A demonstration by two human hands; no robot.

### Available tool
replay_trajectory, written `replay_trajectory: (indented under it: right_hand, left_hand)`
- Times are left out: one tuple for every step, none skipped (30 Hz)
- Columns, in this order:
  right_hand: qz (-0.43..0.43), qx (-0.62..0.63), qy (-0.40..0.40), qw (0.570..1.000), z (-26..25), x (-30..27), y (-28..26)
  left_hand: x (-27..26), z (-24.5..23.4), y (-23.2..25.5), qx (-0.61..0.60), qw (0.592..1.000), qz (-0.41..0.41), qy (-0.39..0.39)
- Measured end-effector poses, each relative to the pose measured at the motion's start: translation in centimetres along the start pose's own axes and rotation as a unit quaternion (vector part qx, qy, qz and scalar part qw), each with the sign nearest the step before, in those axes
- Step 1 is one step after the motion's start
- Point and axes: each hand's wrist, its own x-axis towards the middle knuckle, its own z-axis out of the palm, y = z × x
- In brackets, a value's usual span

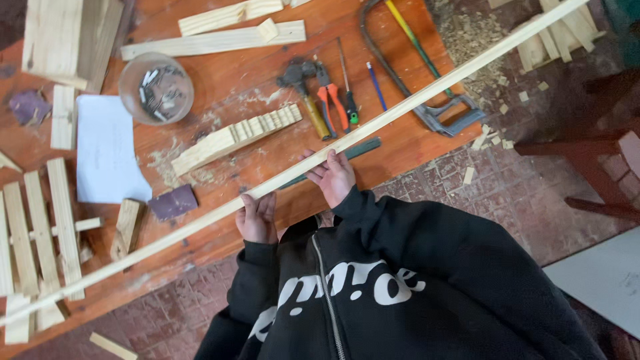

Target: The person marks small wooden pieces with a pencil and ruler, then sands them with sandpaper. They also measure and mark a long wooden plank with a ruler and pencil.

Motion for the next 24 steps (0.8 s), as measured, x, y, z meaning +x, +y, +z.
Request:
replay_trajectory:
  right_hand:
    - [0.009, -0.021, -0.018, 1.0, 0.5, -0.2, -0.1]
    - [0.015, -0.024, -0.022, 0.999, 0.1, 0.1, -0.1]
    - [0.018, -0.038, -0.008, 0.999, -0.2, 0.4, -0.2]
    - [0.02, -0.051, 0.008, 0.998, -0.6, 0.6, -0.1]
    - [0.026, -0.054, 0.005, 0.998, -1.0, 0.8, -0.8]
    - [0.002, -0.059, 0.009, 0.998, -1.4, 0.9, -1.3]
    - [-0.022, -0.063, 0.012, 0.998, -1.8, 1.1, -1.9]
    - [-0.014, -0.066, 0.009, 0.998, -1.7, 0.6, -2.5]
    - [-0.021, -0.056, 0.017, 0.998, -1.6, 0.1, -3.1]
    - [-0.029, -0.046, 0.025, 0.998, -1.5, -0.3, -3.9]
    - [-0.022, -0.048, 0.023, 0.998, -1.5, -0.4, -4.2]
    - [-0.021, -0.047, 0.012, 0.999, -1.6, -0.6, -4.6]
    - [-0.02, -0.046, 0.001, 0.999, -1.7, -0.9, -5.0]
    - [-0.015, -0.049, 0.0, 0.999, -2.2, -0.6, -4.8]
    - [-0.015, -0.049, -0.002, 0.999, -2.6, -0.4, -4.7]
    - [-0.016, -0.049, -0.003, 0.999, -3.1, -0.2, -4.6]
    - [-0.013, -0.05, -0.004, 0.999, -3.0, -0.2, -4.4]
    - [-0.001, -0.049, 0.021, 0.999, -2.6, -0.1, -4.4]
    - [0.011, -0.047, 0.045, 0.998, -2.3, 0.0, -4.4]
    - [0.014, -0.049, 0.044, 0.998, -2.6, 0.4, -4.3]
    - [0.011, -0.047, 0.051, 0.998, -2.9, 0.8, -4.1]
    - [0.009, -0.045, 0.058, 0.997, -3.0, 1.4, -3.9]
    - [0.013, -0.047, 0.055, 0.997, -3.6, 1.8, -3.5]
    - [0.015, -0.053, 0.057, 0.997, -4.3, 2.3, -3.1]
  left_hand:
    - [1.0, -0.9, -0.3, -0.022, 1.0, 0.02, 0.01]
    - [1.9, -1.9, -0.4, -0.026, 0.999, 0.025, 0.016]
    - [2.7, -2.9, -0.5, -0.032, 0.998, 0.045, 0.016]
    - [3.5, -4.1, -0.7, -0.036, 0.997, 0.065, 0.015]
    - [4.1, -4.5, 0.0, -0.039, 0.997, 0.069, 0.021]
    - [4.4, -5.2, 0.7, -0.039, 0.996, 0.072, 0.028]
    - [4.8, -5.8, 1.4, -0.039, 0.996, 0.075, 0.035]
    - [5.0, -6.4, 2.3, -0.041, 0.995, 0.079, 0.043]
    - [5.2, -6.9, 3.1, -0.032, 0.995, 0.087, 0.04]
    - [5.4, -7.4, 3.9, -0.022, 0.995, 0.095, 0.035]
    - [5.5, -7.5, 4.9, -0.024, 0.994, 0.098, 0.042]
    - [5.5, -7.7, 5.7, -0.009, 0.993, 0.11, 0.034]
    - [5.5, -7.9, 6.4, 0.007, 0.992, 0.122, 0.026]
    - [5.7, -8.2, 7.2, 0.005, 0.992, 0.124, 0.031]
    - [5.9, -8.5, 8.0, 0.008, 0.991, 0.134, 0.027]
    - [6.3, -8.8, 8.8, 0.012, 0.989, 0.143, 0.02]
    - [6.0, -8.9, 9.8, 0.011, 0.989, 0.143, 0.024]
    - [5.9, -8.7, 10.8, 0.024, 0.987, 0.155, 0.024]
    - [5.8, -8.5, 11.8, 0.037, 0.985, 0.166, 0.025]
    - [5.9, -8.6, 12.6, 0.036, 0.985, 0.168, 0.029]
    - [5.9, -8.7, 13.5, 0.031, 0.985, 0.169, 0.02]
    - [6.1, -8.8, 14.4, 0.026, 0.985, 0.171, 0.012]
    - [6.0, -8.7, 14.8, 0.025, 0.984, 0.174, 0.016]
    - [6.0, -8.6, 15.2, 0.012, 0.983, 0.181, 0.026]
